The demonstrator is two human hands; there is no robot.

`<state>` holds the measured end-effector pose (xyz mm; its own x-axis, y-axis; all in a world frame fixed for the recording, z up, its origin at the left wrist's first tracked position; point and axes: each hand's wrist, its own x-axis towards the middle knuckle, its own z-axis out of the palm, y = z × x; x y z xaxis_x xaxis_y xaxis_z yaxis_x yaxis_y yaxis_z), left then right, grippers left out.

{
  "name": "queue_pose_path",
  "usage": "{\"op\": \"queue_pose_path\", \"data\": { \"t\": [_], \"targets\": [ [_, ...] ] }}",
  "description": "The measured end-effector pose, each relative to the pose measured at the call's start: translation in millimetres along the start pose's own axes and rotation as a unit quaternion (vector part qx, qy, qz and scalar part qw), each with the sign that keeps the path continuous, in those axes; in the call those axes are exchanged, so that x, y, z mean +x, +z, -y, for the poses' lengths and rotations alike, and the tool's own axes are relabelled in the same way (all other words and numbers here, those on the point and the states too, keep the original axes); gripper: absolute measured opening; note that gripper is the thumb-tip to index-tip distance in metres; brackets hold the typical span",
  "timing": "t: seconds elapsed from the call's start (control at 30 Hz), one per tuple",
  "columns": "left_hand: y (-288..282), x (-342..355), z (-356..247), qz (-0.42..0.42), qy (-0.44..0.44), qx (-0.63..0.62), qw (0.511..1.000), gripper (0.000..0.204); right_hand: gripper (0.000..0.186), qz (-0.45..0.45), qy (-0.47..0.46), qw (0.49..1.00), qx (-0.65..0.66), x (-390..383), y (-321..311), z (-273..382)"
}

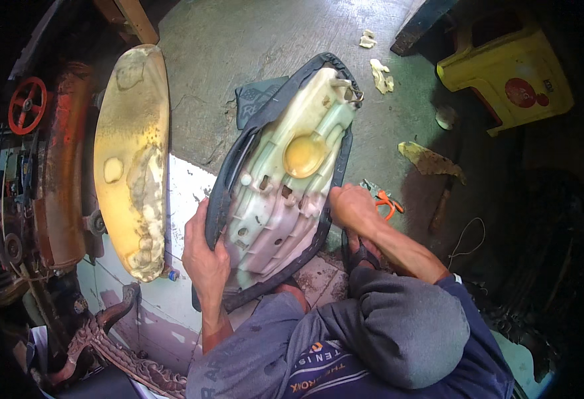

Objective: The person removes a black rubber seal from the underside of a motorcycle seat using pliers, then reattaches the seal by hand along the perimeter. The seat is flipped and handled repeatedly during the process.

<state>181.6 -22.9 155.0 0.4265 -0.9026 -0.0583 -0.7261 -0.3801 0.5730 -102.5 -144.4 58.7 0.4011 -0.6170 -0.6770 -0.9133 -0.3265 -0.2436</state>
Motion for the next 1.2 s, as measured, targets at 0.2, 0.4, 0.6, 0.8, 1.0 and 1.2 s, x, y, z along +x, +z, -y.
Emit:
{"op": "queue_pose_path", "data": {
  "t": [0.2, 0.4, 0.6, 0.8, 1.0, 1.2],
  "targets": [
    [2, 12, 11, 0.014, -0.049, -0.002, 0.999, 0.059, 0.031, 0.075, 0.124, 0.806, 0.573, -11, 37, -46],
    [3, 8, 11, 0.022, -0.042, 0.015, 0.999, 0.059, 0.019, -0.127, -0.017, 0.983, 0.135, -28, 30, -23],
    [2, 6, 8, 0.012, -0.033, 0.014, 0.999, 0.059, 0.018, -0.155, 0.004, 0.986, 0.065, -31, 18, 1],
    [4, 6, 11, 0.015, -0.044, 0.021, 0.999, 0.057, 0.019, -0.159, 0.002, 0.982, 0.097, -38, 23, -4],
    [5, 7, 13, 0.011, -0.038, 0.016, 0.999, 0.056, 0.025, -0.151, 0.036, 0.961, 0.228, -28, 27, -11],
    [4, 7, 15, 0.01, -0.039, 0.01, 0.999, 0.056, 0.025, -0.148, -0.032, 0.97, 0.191, -38, 37, -19]
  ]
}}
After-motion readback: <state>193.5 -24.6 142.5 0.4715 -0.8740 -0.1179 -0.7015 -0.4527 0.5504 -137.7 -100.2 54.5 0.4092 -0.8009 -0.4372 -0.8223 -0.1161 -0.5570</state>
